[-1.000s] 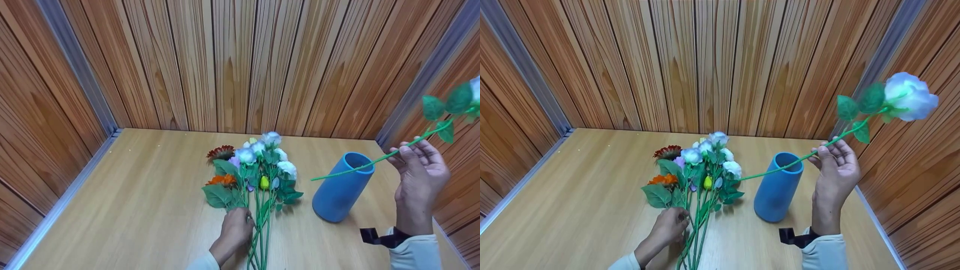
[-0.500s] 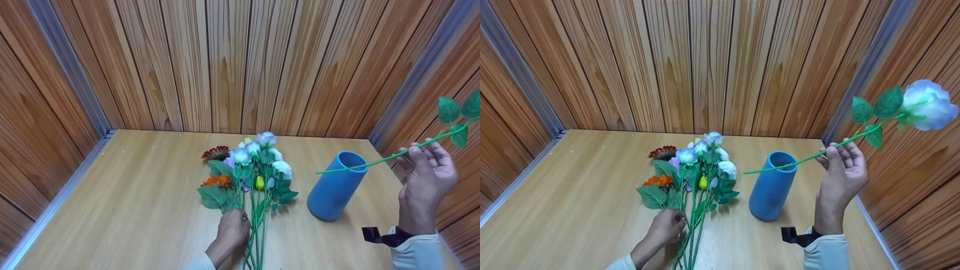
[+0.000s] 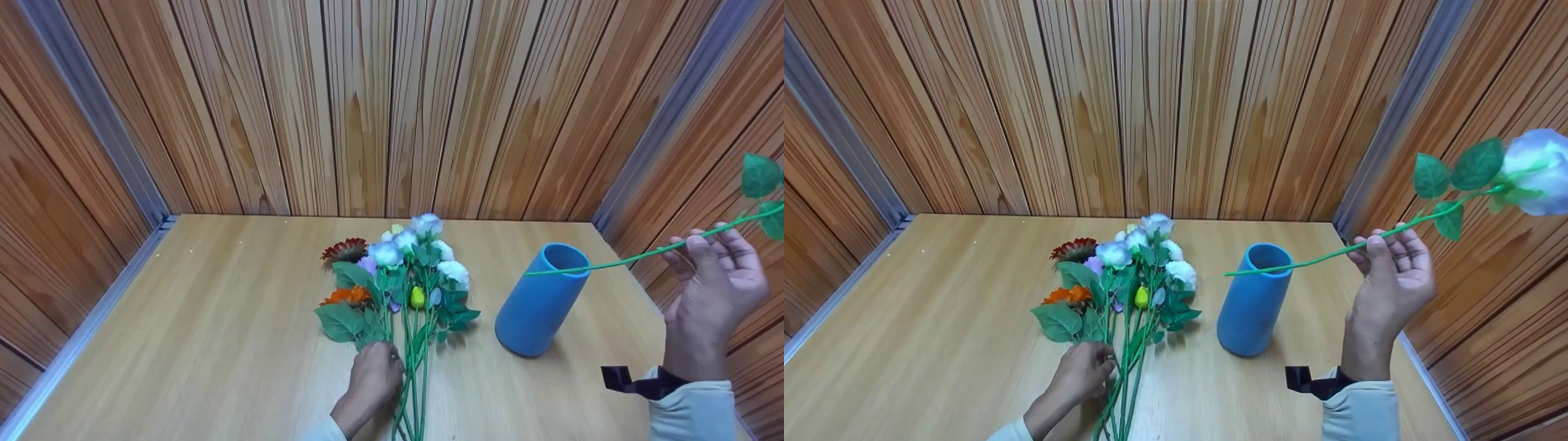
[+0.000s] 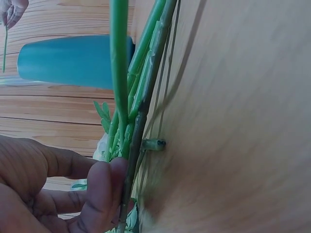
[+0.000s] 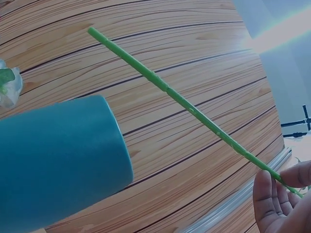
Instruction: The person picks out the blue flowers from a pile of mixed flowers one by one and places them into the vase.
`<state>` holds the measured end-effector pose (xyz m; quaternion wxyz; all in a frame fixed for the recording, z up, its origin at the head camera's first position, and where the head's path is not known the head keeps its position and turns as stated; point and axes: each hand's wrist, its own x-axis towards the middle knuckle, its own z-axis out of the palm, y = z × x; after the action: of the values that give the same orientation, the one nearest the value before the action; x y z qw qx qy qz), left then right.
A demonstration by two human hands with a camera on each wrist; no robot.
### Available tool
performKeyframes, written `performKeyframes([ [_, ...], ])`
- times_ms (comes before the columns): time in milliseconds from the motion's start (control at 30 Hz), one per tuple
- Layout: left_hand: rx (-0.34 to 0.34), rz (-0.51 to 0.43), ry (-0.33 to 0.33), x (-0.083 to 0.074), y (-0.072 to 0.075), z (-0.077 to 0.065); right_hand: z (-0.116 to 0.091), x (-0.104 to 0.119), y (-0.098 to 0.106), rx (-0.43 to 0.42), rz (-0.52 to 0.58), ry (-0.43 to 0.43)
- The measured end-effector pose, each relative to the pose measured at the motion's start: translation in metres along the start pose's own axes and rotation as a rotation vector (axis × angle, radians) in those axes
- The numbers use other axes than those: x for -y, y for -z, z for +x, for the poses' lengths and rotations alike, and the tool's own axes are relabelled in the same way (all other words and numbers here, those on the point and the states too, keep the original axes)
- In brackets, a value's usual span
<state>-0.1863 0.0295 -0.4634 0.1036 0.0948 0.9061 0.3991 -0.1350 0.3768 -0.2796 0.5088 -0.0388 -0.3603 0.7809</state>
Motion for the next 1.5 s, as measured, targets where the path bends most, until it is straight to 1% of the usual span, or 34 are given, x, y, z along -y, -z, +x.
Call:
performKeyframes([
  [133, 0.012, -0.004, 0.012, 0.000, 0.001, 0.001, 0.002, 0.002, -0.001, -0.005, -0.017, 0.007],
  [300, -0.005, -0.001, 0.004, 0.002, 0.003, 0.001, 0.004, 0.002, -0.003, -0.001, -0.016, 0.023],
  [533, -0.012, 0.004, 0.022, 0.004, 0.004, -0.002, 0.008, 0.002, -0.004, 0.027, -0.051, 0.088],
  [633, -0.009, 0.000, 0.025, 0.005, 0.004, -0.002, 0.011, 0.005, -0.005, 0.013, -0.036, 0.088],
  [767, -0.017, 0.020, 0.008, 0.006, 0.003, -0.002, 0.014, 0.009, -0.006, -0.011, -0.007, 0.088],
  [867, -0.011, 0.016, 0.011, 0.006, 0.004, -0.001, 0.014, 0.012, -0.006, -0.024, -0.014, 0.092],
  [967, 0.009, -0.008, 0.028, 0.006, 0.004, -0.001, 0.014, 0.015, -0.007, -0.038, -0.026, 0.085],
  [1067, 0.013, -0.013, 0.021, 0.006, 0.004, -0.001, 0.015, 0.016, -0.008, -0.044, -0.025, 0.081],
  [1300, 0.023, -0.003, 0.038, 0.004, 0.002, 0.001, 0.016, 0.015, -0.005, -0.052, -0.079, 0.106],
  [1433, 0.038, 0.003, 0.040, 0.002, -0.001, 0.001, 0.015, 0.012, -0.002, -0.031, -0.141, 0.145],
  [1500, 0.041, 0.003, 0.038, 0.001, -0.002, 0.000, 0.014, 0.009, 0.000, -0.005, -0.197, 0.181],
])
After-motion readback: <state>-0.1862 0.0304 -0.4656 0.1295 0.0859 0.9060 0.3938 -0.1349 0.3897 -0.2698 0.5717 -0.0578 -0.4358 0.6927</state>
